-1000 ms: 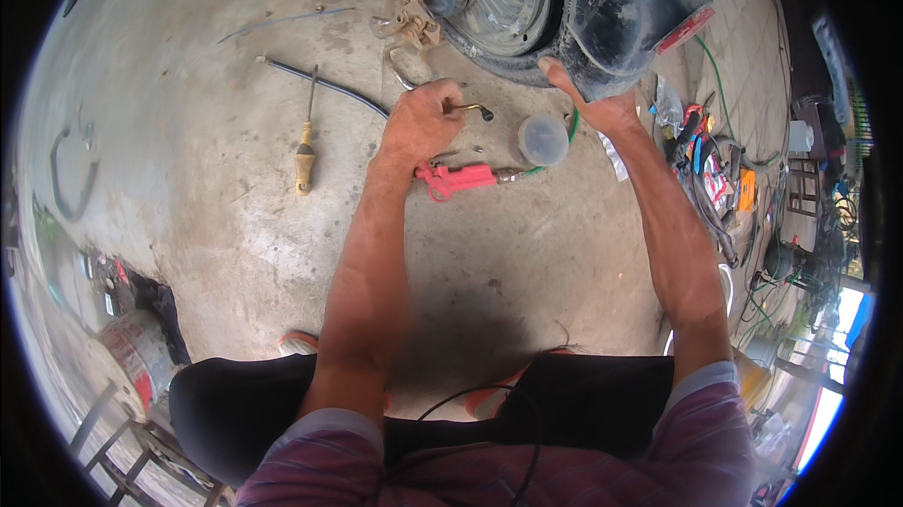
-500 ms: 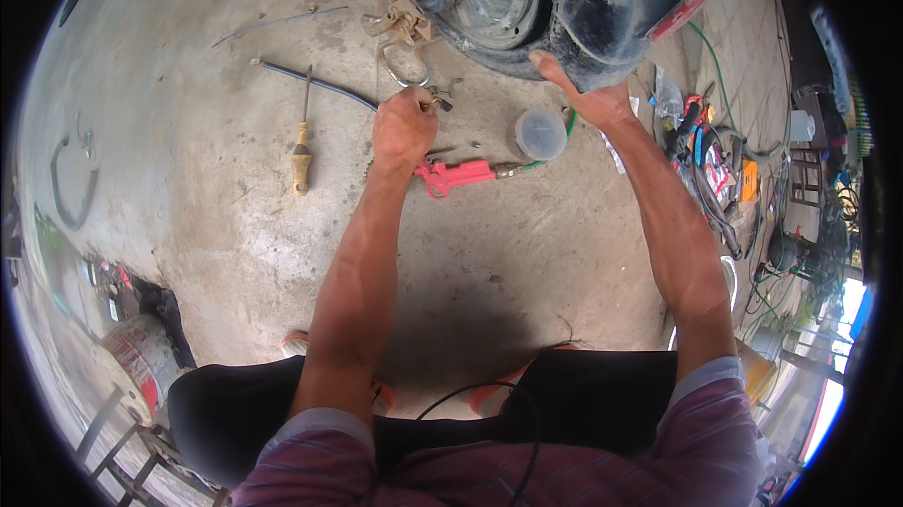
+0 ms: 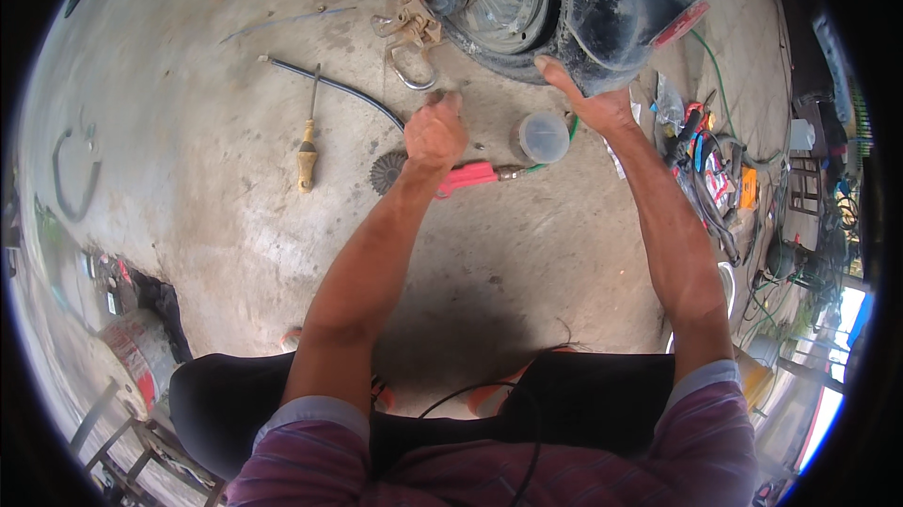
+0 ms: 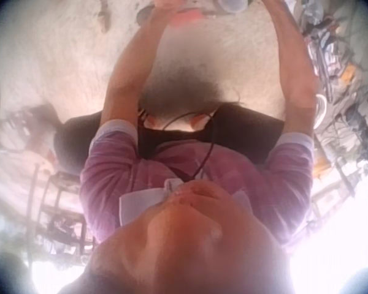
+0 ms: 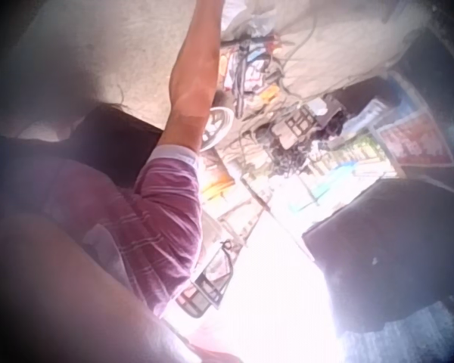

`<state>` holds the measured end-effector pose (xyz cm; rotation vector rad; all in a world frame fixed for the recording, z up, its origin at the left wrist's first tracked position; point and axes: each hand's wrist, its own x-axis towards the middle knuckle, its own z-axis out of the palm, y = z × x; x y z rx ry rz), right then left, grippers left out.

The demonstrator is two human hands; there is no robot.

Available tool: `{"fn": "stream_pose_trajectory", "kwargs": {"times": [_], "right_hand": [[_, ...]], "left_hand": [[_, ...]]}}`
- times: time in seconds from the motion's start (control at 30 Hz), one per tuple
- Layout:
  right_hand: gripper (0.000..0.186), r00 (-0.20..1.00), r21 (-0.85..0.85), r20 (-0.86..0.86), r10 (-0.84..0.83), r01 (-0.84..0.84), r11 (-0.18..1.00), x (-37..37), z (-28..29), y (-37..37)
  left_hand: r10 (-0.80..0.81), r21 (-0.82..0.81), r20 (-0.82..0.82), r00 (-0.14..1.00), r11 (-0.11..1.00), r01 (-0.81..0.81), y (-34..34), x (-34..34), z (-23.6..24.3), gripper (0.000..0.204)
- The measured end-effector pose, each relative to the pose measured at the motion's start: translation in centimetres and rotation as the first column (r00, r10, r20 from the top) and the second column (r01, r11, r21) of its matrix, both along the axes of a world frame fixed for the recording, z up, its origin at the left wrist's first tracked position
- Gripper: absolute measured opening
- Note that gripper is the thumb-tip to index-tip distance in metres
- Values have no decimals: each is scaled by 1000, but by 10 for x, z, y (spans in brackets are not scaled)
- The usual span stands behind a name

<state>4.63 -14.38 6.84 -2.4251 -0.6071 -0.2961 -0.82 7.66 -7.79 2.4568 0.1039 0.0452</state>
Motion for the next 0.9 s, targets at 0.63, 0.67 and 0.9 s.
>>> {"fn": "stream_pose_trajectory", "kwargs": {"times": [0.63, 0.67, 0.9], "right_hand": [[38, 985, 288, -97, -144, 166, 943, -11, -15, 12], [39, 986, 297, -86, -146, 165, 941, -12, -14, 12], [38, 993, 137, -24, -116, 118, 983, -12, -4, 10]], "left_hand": [[63, -797, -385, 921, 481, -366, 7, -20, 37, 37], [24, -858, -361, 932, 384, -342, 6, -22, 40, 36], [-13, -980, -186, 982, 70, -185, -15, -32, 107, 20]]}}
